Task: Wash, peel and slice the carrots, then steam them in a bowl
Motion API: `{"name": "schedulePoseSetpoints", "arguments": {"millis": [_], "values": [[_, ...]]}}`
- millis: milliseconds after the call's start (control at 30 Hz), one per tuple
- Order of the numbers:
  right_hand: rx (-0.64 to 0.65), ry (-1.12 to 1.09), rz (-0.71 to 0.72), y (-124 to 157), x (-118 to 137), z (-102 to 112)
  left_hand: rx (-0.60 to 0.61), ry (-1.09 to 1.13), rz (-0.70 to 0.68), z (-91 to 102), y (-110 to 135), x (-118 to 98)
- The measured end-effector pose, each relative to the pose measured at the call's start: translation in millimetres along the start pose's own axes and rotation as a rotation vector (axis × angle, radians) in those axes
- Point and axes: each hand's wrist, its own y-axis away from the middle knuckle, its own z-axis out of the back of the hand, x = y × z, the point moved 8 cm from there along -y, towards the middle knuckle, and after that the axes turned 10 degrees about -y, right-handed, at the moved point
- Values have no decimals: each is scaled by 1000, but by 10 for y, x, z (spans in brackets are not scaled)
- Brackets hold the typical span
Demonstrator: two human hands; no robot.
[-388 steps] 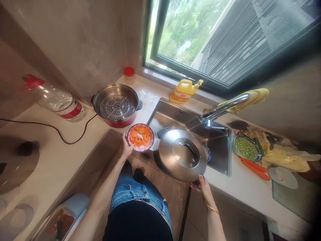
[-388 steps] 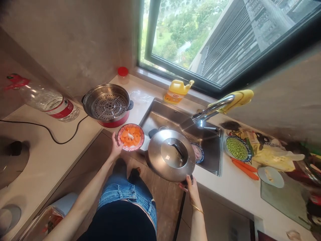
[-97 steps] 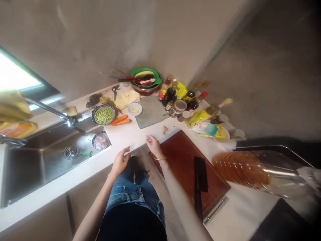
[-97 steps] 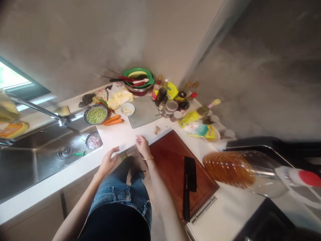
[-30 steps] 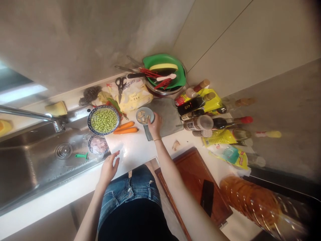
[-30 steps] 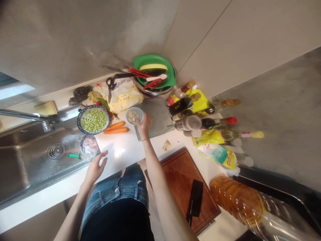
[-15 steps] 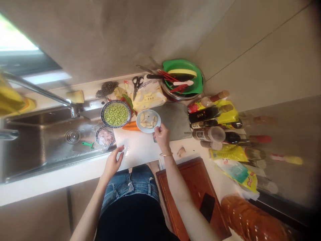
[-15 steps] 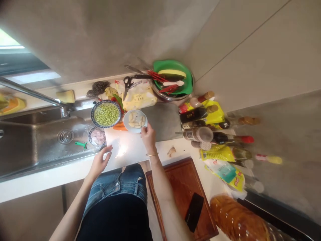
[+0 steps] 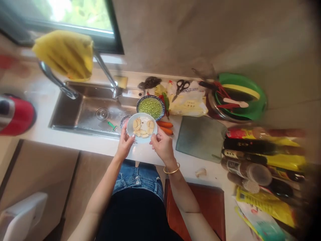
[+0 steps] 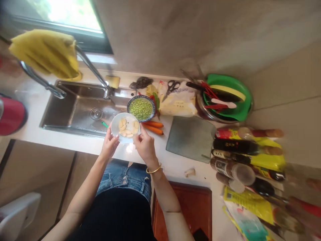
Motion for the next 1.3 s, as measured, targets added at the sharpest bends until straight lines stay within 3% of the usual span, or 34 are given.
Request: {"name": "schedulePoseSetpoints", "arguments": {"millis": [133, 233, 333, 467, 567, 633, 767, 867, 1000, 1133, 1200, 1300], "values": [[156, -42, 0, -346, -241, -535, -197, -10, 94, 676, 0, 127], [161, 117, 165, -852, -349, -990, -367, -48, 133, 1353, -49, 272], [178, 332, 262, -1462, -396, -1603, -454, -36, 118, 2010, -243, 399], [104, 552, 272, -2199, -394, -2297, -399, 18, 164, 2756, -738, 606], [-13, 675, 184, -2503, -475, -2507, -299, 31, 214, 3208, -1173, 732], [-56, 712, 123, -2531, -559, -2547, -226, 51, 238, 3439, -1443, 789], [-129, 723, 78, -2285, -639, -2615, -106, 66, 295, 3702, -1878, 877], [-195, 609, 84, -2065, -626, -2854, -55, 41, 355, 3756, -2084, 976], [-145, 30, -44, -2033, -804, -3559, -14, 6, 400, 3763, -2216, 1126], [-100, -590, -375, -2179, -1225, -4376, 33, 2, 437, 3838, -2242, 1301], [-152, -738, -505, -2242, -1439, -4620, 41, -14, 469, 3930, -2239, 1414], [-210, -773, -578, -2302, -1707, -4755, 15, -62, 536, 4091, -2231, 1624]]}}
